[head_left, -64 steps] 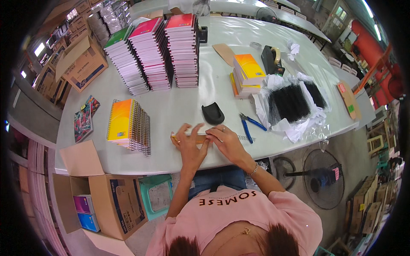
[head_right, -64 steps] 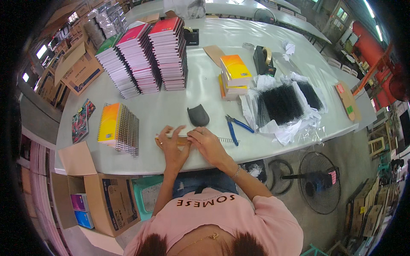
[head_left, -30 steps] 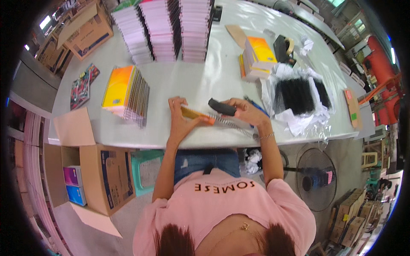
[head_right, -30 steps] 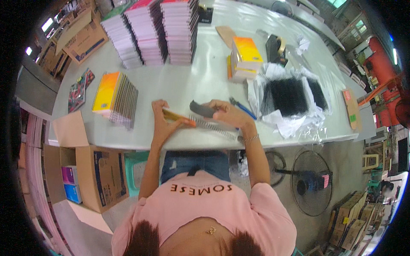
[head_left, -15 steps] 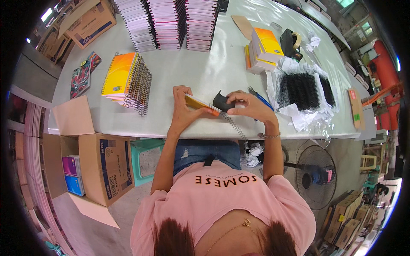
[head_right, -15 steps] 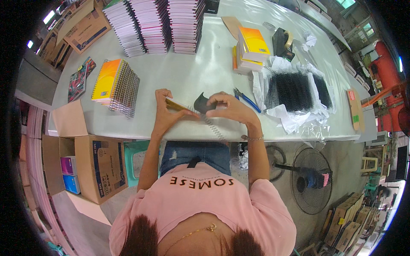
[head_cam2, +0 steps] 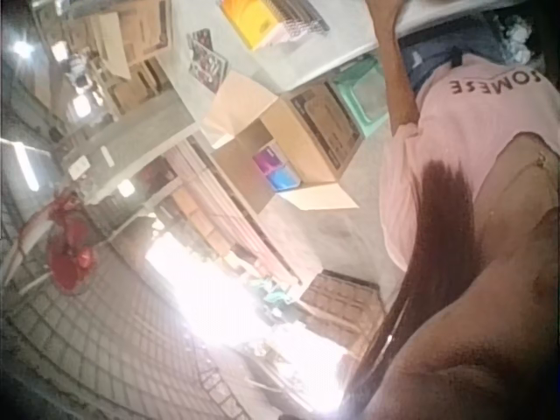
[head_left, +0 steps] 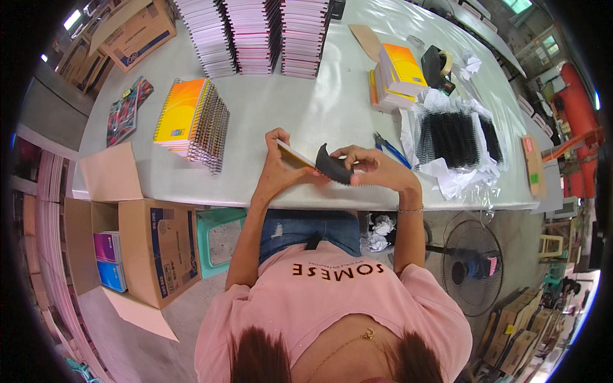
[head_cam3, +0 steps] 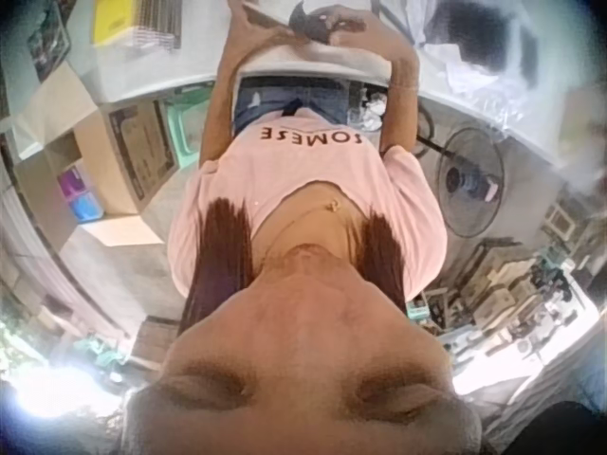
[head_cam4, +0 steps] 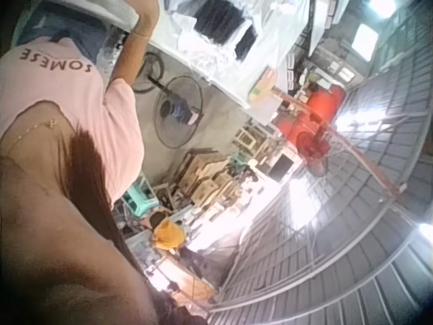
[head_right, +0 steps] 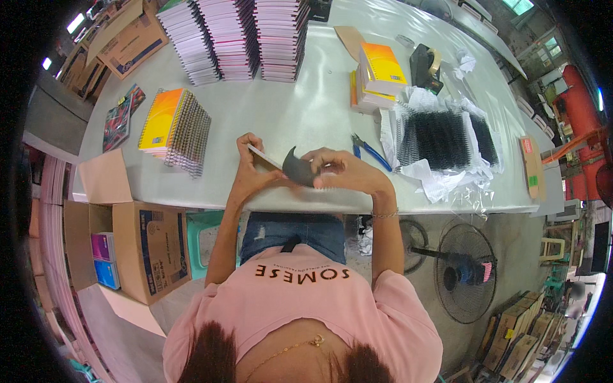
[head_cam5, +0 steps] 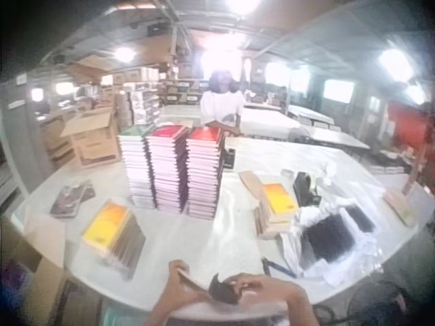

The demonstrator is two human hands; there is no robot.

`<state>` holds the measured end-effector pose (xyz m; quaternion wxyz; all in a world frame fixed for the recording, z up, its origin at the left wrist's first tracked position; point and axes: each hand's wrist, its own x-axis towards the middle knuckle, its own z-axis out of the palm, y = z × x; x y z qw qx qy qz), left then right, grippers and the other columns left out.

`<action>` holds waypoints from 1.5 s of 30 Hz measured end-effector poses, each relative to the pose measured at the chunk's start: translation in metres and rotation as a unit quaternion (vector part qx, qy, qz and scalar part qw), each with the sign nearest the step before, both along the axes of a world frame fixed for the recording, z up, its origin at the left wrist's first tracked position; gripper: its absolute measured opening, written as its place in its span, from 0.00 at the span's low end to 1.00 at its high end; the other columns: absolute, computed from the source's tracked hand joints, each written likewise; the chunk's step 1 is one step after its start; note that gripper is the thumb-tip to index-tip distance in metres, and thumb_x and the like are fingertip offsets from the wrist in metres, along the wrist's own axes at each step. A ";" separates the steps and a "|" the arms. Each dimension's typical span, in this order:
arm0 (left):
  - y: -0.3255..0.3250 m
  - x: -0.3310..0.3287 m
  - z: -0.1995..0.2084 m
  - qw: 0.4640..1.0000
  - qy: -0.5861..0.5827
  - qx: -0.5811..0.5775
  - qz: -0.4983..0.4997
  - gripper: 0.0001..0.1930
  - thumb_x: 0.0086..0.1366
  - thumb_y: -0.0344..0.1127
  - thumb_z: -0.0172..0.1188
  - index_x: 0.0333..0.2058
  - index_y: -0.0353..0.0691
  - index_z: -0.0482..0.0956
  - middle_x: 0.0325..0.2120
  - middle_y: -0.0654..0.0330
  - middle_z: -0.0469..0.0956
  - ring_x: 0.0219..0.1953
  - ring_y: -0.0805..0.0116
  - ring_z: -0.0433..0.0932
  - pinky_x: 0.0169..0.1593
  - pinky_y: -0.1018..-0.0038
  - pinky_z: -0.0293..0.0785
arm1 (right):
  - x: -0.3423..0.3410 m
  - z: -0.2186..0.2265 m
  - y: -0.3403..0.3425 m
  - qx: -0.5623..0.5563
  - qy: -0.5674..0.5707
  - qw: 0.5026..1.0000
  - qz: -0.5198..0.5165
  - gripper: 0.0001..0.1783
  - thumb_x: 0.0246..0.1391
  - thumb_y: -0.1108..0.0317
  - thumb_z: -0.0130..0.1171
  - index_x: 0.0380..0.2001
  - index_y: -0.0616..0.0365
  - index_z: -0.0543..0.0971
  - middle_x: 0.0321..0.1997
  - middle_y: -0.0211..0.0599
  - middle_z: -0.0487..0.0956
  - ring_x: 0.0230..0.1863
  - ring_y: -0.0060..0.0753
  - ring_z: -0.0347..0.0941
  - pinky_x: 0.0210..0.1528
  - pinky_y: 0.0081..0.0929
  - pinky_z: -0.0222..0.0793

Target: The person assembles spiral-bound notebooks by inserting metal coils into pre-punched holes, securing them with a black plastic tool, and trimming excess coil with pliers. Completed notebooks are stacked on the table.

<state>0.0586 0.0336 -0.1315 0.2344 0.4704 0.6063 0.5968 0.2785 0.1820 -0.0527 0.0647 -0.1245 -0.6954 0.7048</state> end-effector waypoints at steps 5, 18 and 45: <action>0.005 0.002 -0.002 1.000 -0.004 0.031 0.000 0.57 0.34 0.42 0.86 0.57 0.43 0.52 0.42 0.62 0.59 0.46 0.67 0.63 0.56 0.70 0.61 | 0.000 -0.010 0.008 -0.034 0.021 0.999 0.004 0.18 0.53 0.56 0.73 0.35 0.57 0.78 0.57 0.37 0.78 0.51 0.24 0.70 0.55 0.23 0.65; 0.003 -0.004 -0.002 0.998 -0.038 -0.005 -0.048 0.57 0.36 0.39 0.86 0.59 0.41 0.51 0.54 0.56 0.59 0.57 0.61 0.64 0.64 0.67 0.60 | -0.008 0.015 -0.005 -0.013 0.000 0.999 0.037 0.16 0.49 0.65 0.74 0.36 0.59 0.79 0.62 0.44 0.73 0.58 0.29 0.68 0.63 0.31 0.62; -0.001 0.000 0.007 0.997 -0.018 -0.032 -0.072 0.56 0.35 0.42 0.86 0.57 0.45 0.53 0.46 0.58 0.64 0.49 0.64 0.67 0.57 0.68 0.64 | -0.029 0.010 -0.005 0.010 -0.046 0.999 0.011 0.13 0.55 0.62 0.70 0.35 0.60 0.79 0.60 0.43 0.76 0.57 0.28 0.70 0.62 0.29 0.64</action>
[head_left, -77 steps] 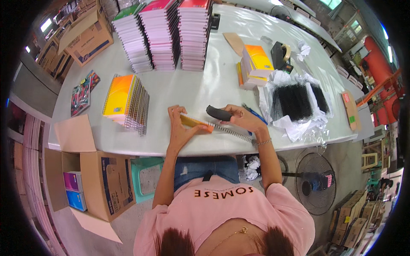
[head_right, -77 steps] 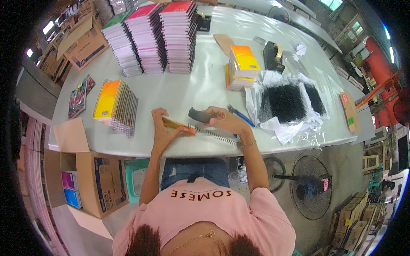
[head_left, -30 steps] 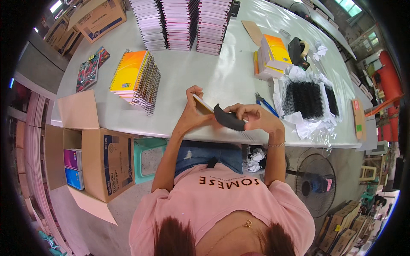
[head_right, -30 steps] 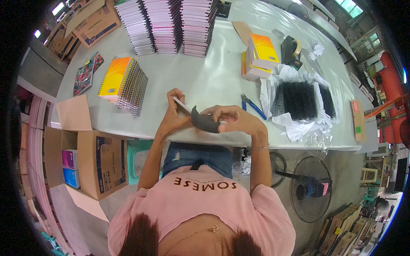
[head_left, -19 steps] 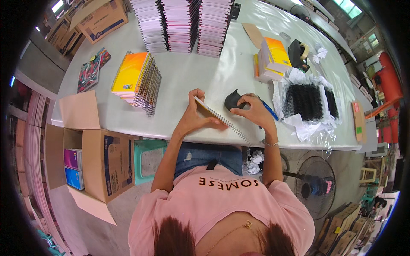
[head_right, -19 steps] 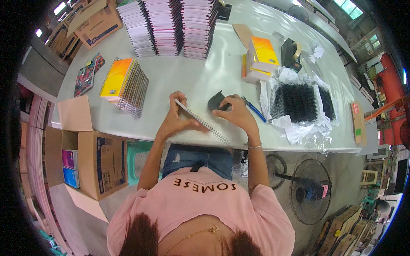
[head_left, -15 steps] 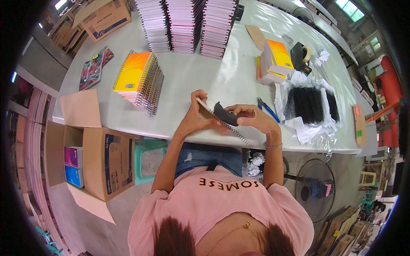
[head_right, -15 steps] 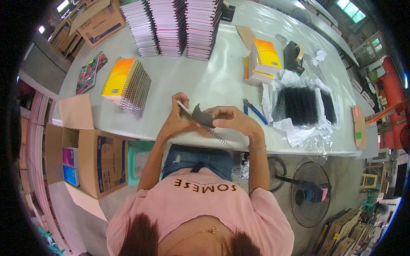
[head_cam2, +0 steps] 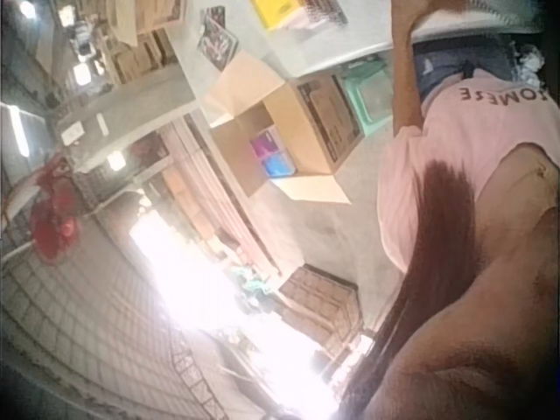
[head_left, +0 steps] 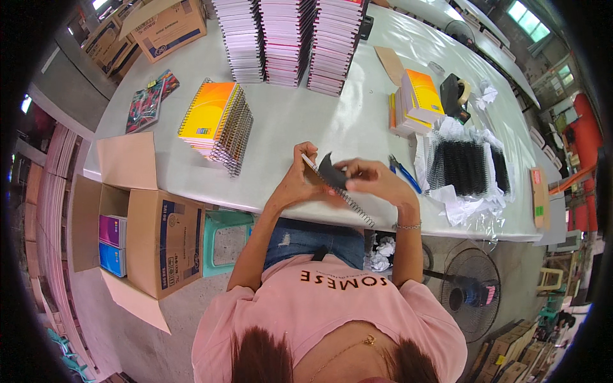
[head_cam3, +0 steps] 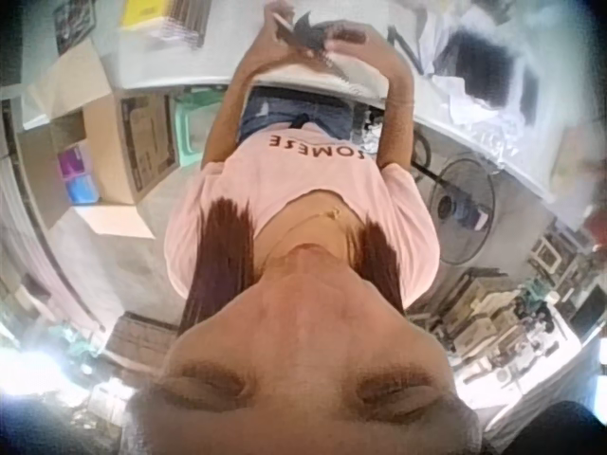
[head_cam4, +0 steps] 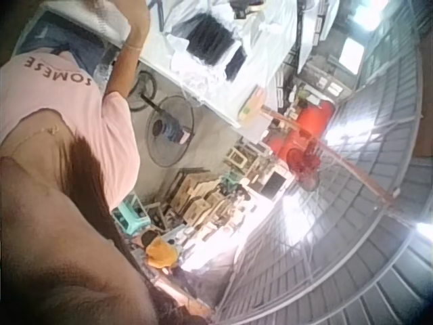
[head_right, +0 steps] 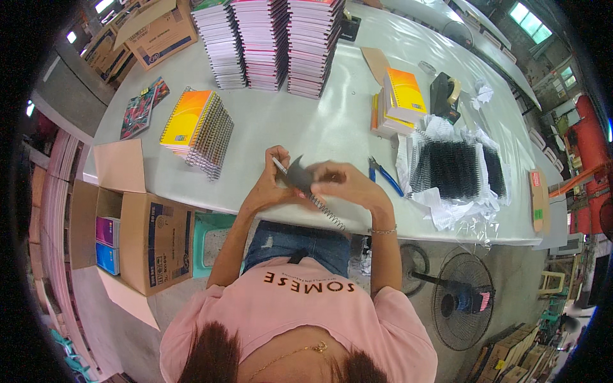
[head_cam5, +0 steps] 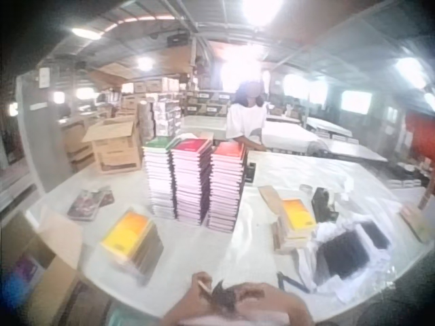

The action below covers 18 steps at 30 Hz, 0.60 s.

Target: The person assembles spiral-bound notebooks by inserting metal coils into pre-punched holes, securing them with a black plastic tool, and trimming excess coil with pliers. Completed notebooks are stacked on the table.

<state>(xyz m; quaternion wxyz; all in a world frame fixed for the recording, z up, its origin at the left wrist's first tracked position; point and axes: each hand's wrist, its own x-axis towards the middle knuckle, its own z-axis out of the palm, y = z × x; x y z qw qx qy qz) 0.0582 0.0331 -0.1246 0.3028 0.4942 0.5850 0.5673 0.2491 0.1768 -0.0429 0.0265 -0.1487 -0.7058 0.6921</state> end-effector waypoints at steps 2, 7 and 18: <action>-0.004 0.004 0.004 1.000 0.015 -0.009 0.010 0.56 0.36 0.41 0.86 0.57 0.45 0.52 0.46 0.58 0.64 0.48 0.65 0.67 0.56 0.69 0.64 | 0.003 -0.003 -0.001 -0.079 0.015 0.996 -0.044 0.13 0.54 0.64 0.70 0.36 0.60 0.79 0.60 0.43 0.76 0.58 0.29 0.69 0.63 0.30 0.63; 0.001 0.000 -0.001 1.000 -0.024 0.001 0.006 0.55 0.36 0.41 0.86 0.57 0.44 0.53 0.45 0.58 0.64 0.49 0.65 0.67 0.57 0.69 0.64 | -0.001 0.020 -0.010 0.009 0.047 0.999 0.018 0.16 0.55 0.62 0.70 0.38 0.61 0.78 0.56 0.41 0.77 0.58 0.29 0.69 0.63 0.30 0.63; -0.001 0.002 0.005 0.998 -0.056 0.010 -0.019 0.54 0.37 0.39 0.85 0.58 0.45 0.54 0.49 0.60 0.63 0.56 0.65 0.65 0.62 0.66 0.61 | -0.014 0.000 -0.004 -0.038 0.043 0.998 -0.019 0.13 0.55 0.63 0.69 0.37 0.60 0.80 0.47 0.35 0.80 0.49 0.26 0.72 0.59 0.30 0.65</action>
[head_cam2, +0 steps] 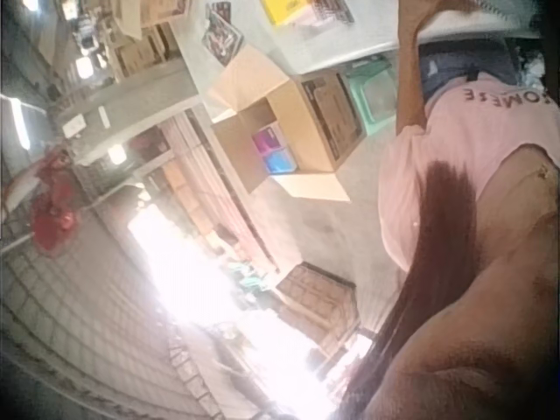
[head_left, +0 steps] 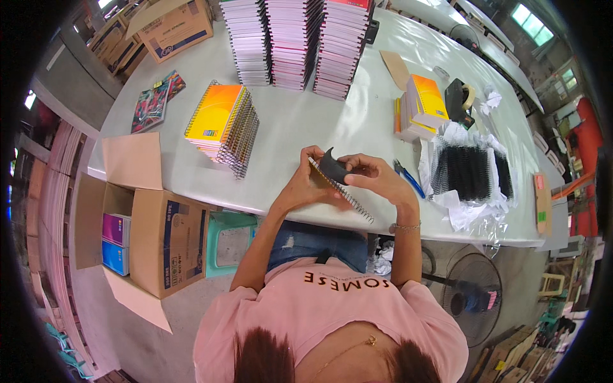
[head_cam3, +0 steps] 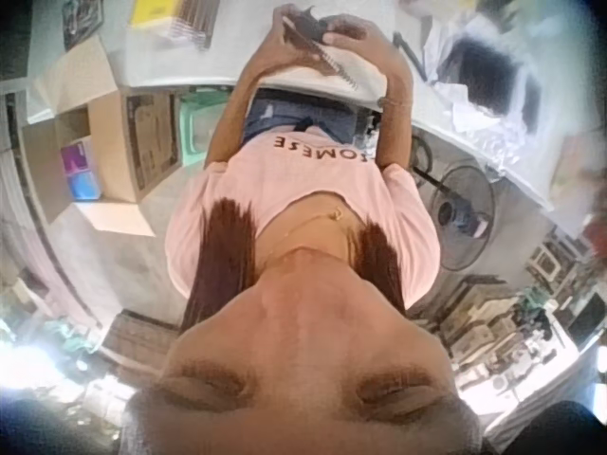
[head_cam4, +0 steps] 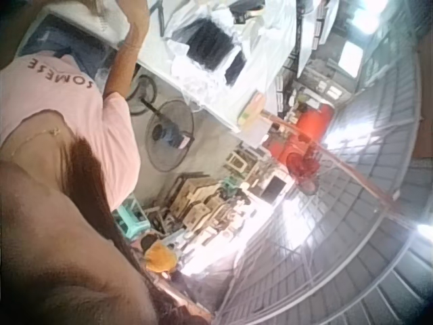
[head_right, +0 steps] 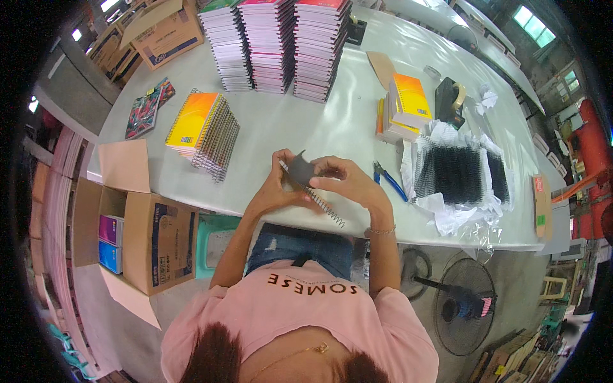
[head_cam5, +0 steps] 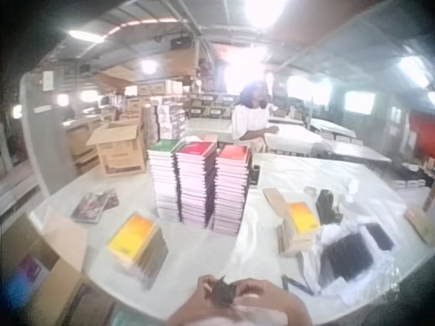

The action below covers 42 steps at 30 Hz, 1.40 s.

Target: The person assembles spiral-bound notebooks by inserting metal coils into pre-punched holes, securing them with a black plastic tool, and trimming excess coil with pliers. Completed notebooks are stacked on the table.

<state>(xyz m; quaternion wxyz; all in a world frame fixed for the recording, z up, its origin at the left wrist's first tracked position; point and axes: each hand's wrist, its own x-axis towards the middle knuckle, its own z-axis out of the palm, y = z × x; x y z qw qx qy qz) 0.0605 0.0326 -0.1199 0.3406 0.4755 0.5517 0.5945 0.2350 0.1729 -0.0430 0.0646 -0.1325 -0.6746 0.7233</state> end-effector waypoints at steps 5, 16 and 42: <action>-0.001 -0.001 -0.005 0.999 0.043 0.003 0.033 0.50 0.42 0.40 0.83 0.58 0.44 0.54 0.50 0.59 0.62 0.57 0.64 0.64 0.63 0.67 0.60 | -0.015 -0.013 0.009 0.252 -0.073 0.959 -0.109 0.17 0.55 0.62 0.68 0.44 0.60 0.78 0.58 0.40 0.77 0.57 0.33 0.72 0.62 0.34 0.64; -0.006 0.015 -0.009 0.991 0.009 0.051 0.122 0.17 0.70 0.37 0.58 0.53 0.37 0.66 0.48 0.57 0.69 0.50 0.67 0.68 0.57 0.71 0.64 | 0.077 -0.067 -0.004 0.545 -0.257 0.709 -0.366 0.31 0.53 0.54 0.67 0.59 0.51 0.74 0.59 0.55 0.70 0.64 0.59 0.62 0.64 0.53 0.55; -0.027 0.027 0.015 0.983 -0.030 -0.009 0.178 0.14 0.61 0.18 0.57 0.46 0.30 0.82 0.34 0.55 0.86 0.37 0.76 0.82 0.40 0.79 0.78 | 0.002 -0.039 -0.121 0.498 0.072 0.815 -0.288 0.33 0.43 0.67 0.70 0.58 0.50 0.78 0.51 0.47 0.74 0.44 0.47 0.73 0.48 0.40 0.71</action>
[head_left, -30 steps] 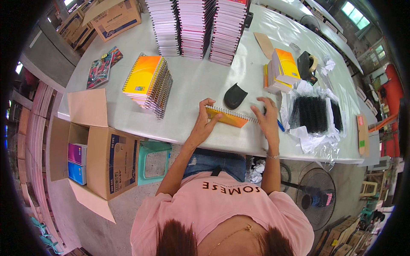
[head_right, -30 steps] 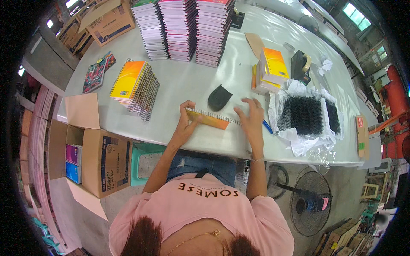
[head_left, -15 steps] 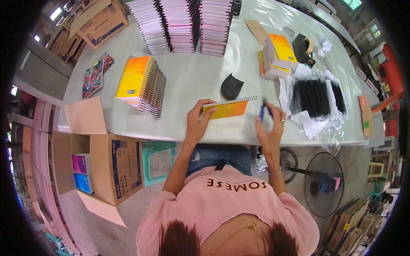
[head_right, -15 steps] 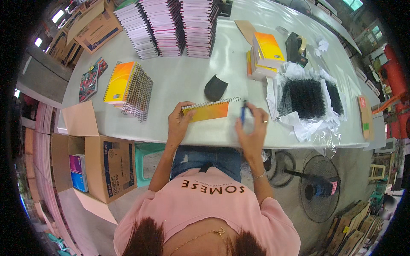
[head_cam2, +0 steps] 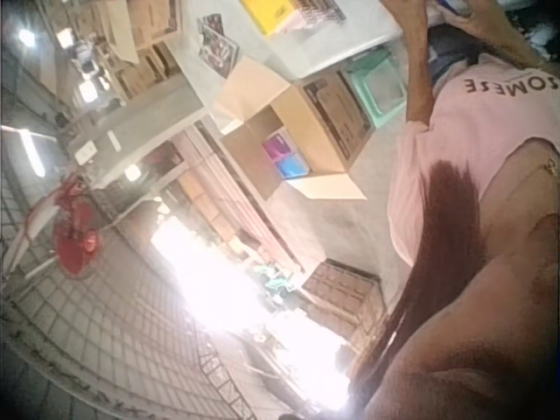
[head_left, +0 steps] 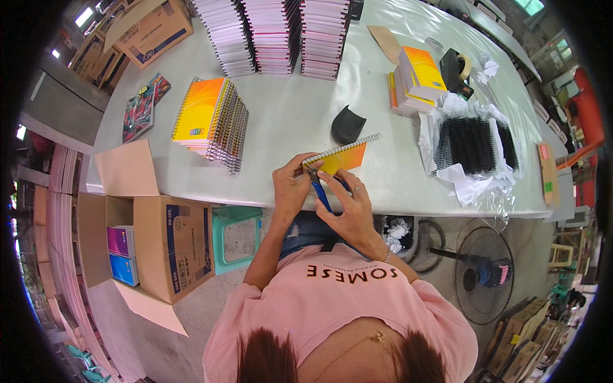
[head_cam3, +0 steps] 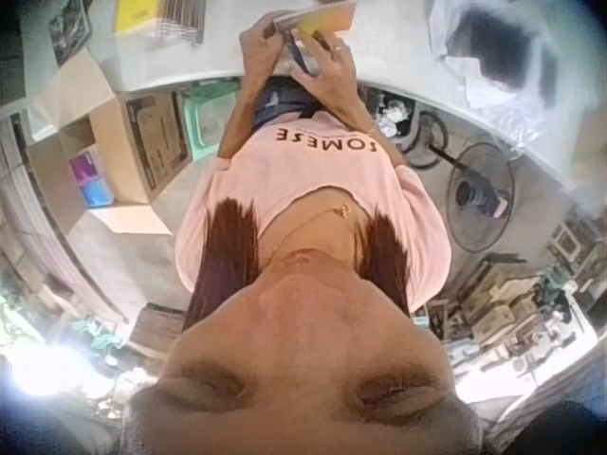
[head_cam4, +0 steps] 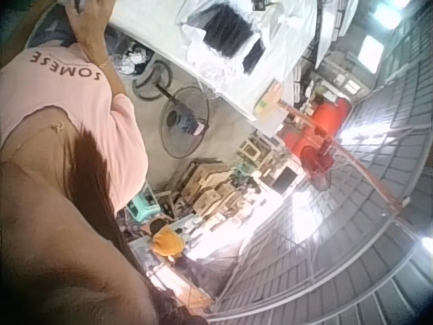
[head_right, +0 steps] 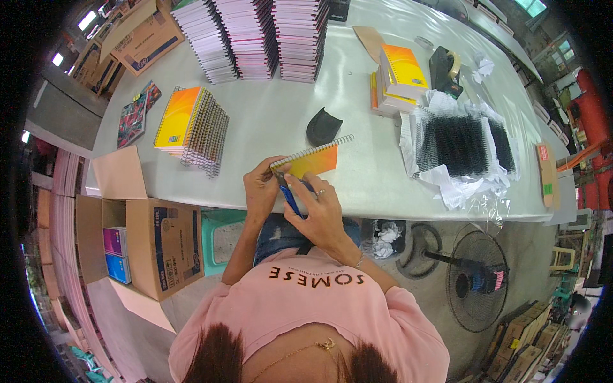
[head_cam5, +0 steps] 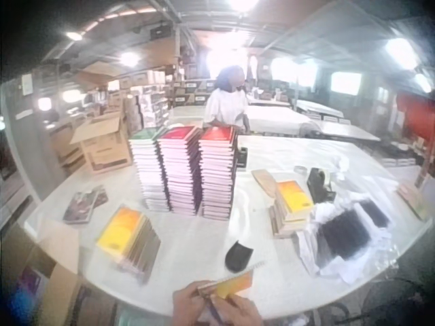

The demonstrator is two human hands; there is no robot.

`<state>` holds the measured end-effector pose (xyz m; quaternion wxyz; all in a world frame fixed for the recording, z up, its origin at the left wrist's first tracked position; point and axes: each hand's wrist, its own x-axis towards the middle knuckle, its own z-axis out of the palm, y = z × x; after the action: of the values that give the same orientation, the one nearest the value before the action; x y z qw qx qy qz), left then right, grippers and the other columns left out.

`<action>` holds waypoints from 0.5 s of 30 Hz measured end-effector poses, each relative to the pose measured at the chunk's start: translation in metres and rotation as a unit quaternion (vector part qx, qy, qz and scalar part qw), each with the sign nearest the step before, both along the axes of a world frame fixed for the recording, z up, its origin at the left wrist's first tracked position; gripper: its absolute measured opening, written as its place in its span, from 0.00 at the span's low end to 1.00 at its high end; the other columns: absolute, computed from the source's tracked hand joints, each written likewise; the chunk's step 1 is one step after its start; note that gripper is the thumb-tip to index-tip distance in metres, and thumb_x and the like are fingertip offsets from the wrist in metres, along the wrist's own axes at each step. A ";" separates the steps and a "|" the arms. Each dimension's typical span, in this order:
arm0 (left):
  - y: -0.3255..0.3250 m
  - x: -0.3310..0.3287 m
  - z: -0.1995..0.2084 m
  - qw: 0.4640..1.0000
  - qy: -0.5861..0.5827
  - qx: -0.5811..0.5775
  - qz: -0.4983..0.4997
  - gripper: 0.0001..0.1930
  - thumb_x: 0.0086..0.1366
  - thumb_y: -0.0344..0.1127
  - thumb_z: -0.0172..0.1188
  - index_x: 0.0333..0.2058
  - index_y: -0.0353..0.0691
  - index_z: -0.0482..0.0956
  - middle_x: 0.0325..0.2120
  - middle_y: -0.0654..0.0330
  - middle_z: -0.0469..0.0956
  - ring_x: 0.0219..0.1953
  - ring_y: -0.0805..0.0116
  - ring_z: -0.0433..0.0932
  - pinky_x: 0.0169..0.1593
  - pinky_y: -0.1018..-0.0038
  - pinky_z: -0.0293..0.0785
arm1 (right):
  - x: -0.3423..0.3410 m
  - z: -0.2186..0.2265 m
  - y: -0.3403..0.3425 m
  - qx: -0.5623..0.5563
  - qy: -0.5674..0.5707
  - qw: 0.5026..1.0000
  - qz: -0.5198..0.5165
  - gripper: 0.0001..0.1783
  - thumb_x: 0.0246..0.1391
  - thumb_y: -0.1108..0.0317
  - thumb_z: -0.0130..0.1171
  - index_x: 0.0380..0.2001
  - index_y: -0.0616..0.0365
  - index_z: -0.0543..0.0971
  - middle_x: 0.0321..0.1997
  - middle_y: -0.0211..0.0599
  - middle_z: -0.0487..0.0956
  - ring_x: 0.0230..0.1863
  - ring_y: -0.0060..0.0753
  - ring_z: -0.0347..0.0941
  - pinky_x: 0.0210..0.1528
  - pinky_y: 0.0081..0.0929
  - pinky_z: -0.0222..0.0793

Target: The person assembles spiral-bound notebooks by inserting metal coils into pre-punched holes, securing them with a black plastic tool, and trimming excess coil with pliers. Completed notebooks are stacked on the table.

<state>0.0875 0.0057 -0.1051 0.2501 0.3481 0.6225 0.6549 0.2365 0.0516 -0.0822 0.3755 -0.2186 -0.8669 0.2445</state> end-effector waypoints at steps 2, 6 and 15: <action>-0.002 -0.001 -0.002 1.000 0.001 -0.020 0.005 0.16 0.60 0.17 0.54 0.46 0.30 0.82 0.36 0.54 0.86 0.38 0.75 0.83 0.41 0.79 0.79 | -0.001 0.000 -0.001 -0.002 0.010 1.000 0.004 0.33 0.44 0.67 0.70 0.58 0.51 0.78 0.49 0.47 0.75 0.43 0.47 0.74 0.46 0.38 0.72; -0.003 0.001 -0.005 1.000 -0.004 -0.017 0.014 0.18 0.60 0.17 0.52 0.47 0.30 0.82 0.37 0.52 0.86 0.38 0.74 0.83 0.41 0.78 0.79 | -0.003 -0.004 -0.002 0.007 0.021 1.000 0.004 0.33 0.43 0.69 0.70 0.58 0.52 0.79 0.46 0.47 0.75 0.42 0.49 0.76 0.41 0.36 0.74; -0.010 0.011 0.010 0.991 0.120 -0.020 0.052 0.15 0.63 0.19 0.56 0.47 0.34 0.82 0.36 0.51 0.86 0.36 0.70 0.85 0.38 0.77 0.78 | 0.002 0.032 0.017 -0.791 0.121 0.555 0.228 0.21 0.66 0.59 0.56 0.54 0.57 0.65 0.41 0.42 0.79 0.35 0.37 0.81 0.44 0.32 0.81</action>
<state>0.0987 -0.0042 -0.0954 0.1456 0.3862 0.6781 0.6081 0.2388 0.0686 -0.0504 0.0850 -0.1912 -0.2917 0.9333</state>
